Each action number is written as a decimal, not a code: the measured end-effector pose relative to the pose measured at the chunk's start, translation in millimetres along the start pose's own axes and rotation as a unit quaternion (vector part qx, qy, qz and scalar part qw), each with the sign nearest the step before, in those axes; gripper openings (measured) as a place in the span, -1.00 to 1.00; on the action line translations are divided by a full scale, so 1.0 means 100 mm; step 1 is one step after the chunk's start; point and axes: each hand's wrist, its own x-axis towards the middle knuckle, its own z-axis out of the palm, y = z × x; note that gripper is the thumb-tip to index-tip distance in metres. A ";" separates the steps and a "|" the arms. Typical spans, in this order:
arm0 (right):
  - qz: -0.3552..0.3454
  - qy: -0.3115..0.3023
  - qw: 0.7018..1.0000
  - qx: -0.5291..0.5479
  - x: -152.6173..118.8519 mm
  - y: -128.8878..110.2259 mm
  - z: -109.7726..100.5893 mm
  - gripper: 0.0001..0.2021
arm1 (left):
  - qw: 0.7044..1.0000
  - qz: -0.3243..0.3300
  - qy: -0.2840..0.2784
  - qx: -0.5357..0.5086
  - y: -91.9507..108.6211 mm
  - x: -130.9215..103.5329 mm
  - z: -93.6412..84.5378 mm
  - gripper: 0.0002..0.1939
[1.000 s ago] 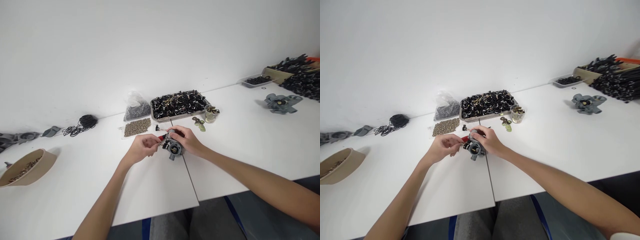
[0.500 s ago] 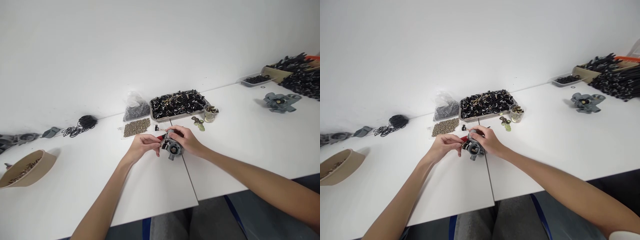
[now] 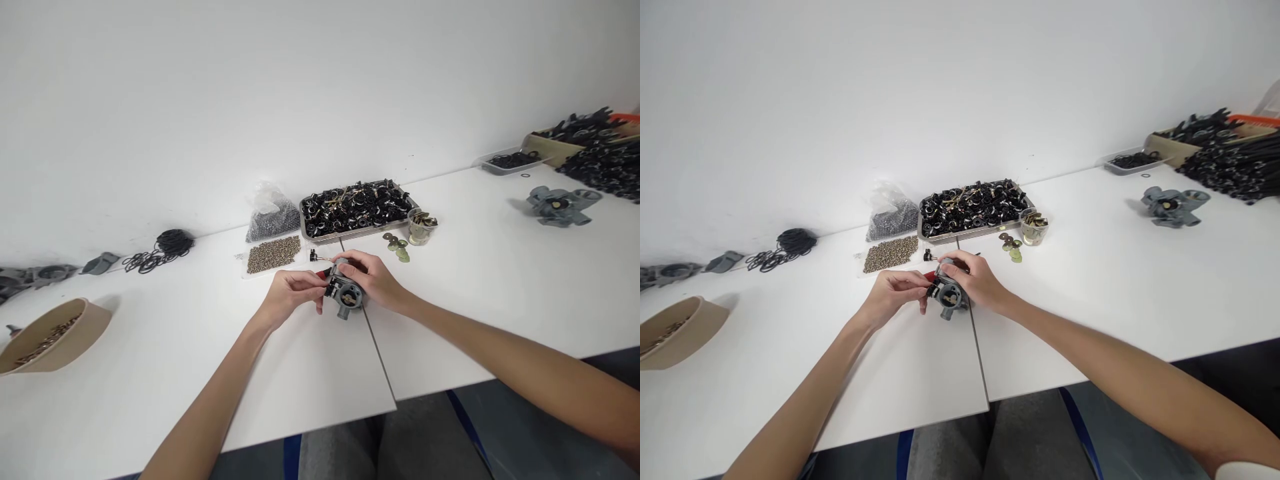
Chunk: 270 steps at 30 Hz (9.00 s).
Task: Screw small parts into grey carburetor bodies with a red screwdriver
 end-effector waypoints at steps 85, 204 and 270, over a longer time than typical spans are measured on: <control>0.099 -0.246 0.964 0.024 -0.04 -0.53 -0.43 -0.72 | 0.882 0.237 0.406 -0.031 0.19 0.05 -1.09 -0.77; 0.120 -0.100 0.986 0.054 0.13 -0.05 -0.33 -0.74 | 0.969 0.233 0.066 0.047 0.90 0.09 0.02 -0.70; -0.105 -0.420 0.884 -0.176 -0.18 -0.33 -0.13 -0.59 | 0.912 0.328 -0.056 0.237 1.20 -0.10 0.51 -0.67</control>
